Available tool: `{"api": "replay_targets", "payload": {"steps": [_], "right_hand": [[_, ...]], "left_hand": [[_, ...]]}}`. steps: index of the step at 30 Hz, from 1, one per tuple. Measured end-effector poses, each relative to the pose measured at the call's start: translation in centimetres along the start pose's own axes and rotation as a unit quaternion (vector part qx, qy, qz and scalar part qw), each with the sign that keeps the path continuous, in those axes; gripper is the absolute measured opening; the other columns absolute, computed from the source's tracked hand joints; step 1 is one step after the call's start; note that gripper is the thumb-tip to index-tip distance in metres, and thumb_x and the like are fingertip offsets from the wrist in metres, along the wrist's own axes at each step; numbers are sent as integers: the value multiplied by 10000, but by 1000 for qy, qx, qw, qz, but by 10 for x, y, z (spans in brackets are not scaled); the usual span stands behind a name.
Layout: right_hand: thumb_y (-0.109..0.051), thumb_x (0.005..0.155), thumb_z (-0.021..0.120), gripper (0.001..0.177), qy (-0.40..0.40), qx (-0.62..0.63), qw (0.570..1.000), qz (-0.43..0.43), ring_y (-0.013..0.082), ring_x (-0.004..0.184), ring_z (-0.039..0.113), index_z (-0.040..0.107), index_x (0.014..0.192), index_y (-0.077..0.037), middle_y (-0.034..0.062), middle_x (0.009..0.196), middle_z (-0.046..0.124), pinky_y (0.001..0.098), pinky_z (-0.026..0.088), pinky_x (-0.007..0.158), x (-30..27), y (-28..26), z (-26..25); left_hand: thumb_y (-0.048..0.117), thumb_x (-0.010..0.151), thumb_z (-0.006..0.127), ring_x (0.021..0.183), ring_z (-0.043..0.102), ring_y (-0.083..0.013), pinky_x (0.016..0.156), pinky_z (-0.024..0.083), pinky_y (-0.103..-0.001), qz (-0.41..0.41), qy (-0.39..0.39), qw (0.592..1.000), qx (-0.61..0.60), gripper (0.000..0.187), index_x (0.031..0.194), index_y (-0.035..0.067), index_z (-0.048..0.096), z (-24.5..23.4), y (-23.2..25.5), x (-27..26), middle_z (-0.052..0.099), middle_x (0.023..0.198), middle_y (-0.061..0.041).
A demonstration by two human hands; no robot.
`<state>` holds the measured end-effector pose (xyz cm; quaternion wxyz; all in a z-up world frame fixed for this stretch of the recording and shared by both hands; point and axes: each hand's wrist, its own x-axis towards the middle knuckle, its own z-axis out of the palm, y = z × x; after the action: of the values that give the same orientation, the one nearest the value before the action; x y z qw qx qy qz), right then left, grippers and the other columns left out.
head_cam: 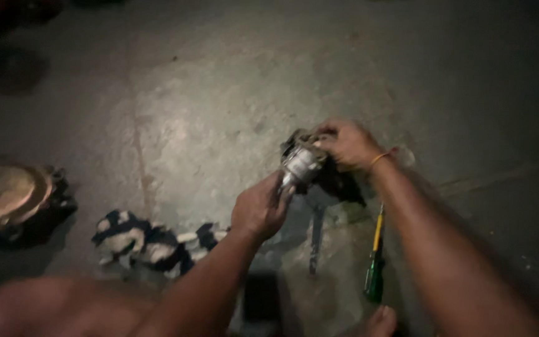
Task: The person is using a thin metal strip and a cloth to scrape and wipe dirt and grease from a mechanical part by hand.
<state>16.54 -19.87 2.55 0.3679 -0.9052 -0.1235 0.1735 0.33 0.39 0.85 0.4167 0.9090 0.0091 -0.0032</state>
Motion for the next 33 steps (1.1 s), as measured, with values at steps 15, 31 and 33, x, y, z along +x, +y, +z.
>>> {"api": "replay_targets", "payload": {"steps": [15, 31, 33], "right_hand": [[-242, 958, 613, 251, 208, -68, 953, 211, 428, 992, 692, 711, 1019, -20, 237, 1066, 718, 516, 540, 848, 29, 78, 62], [-196, 926, 585, 437, 298, -335, 854, -264, 357, 1386, 519, 650, 1355, -142, 86, 1441, 629, 603, 302, 1171, -103, -88, 86], [-203, 940, 592, 454, 277, -349, 861, -247, 342, 1433, 455, 642, 1388, -149, 60, 1472, 596, 634, 250, 1189, -109, -75, 89]], "left_hand": [[401, 980, 582, 911, 678, -452, 759, 526, -553, 5, 21, 1000, -12, 337, 1220, 167, 611, -4, 0, -3, 736, 1007, -193], [397, 991, 555, 886, 662, -491, 767, 491, -604, -24, 38, 999, -3, 305, 1126, 124, 564, 10, -16, -2, 722, 953, -228], [385, 985, 560, 879, 656, -495, 755, 490, -607, -13, 30, 999, 9, 311, 1108, 100, 547, 14, -22, -2, 717, 942, -233]]}}
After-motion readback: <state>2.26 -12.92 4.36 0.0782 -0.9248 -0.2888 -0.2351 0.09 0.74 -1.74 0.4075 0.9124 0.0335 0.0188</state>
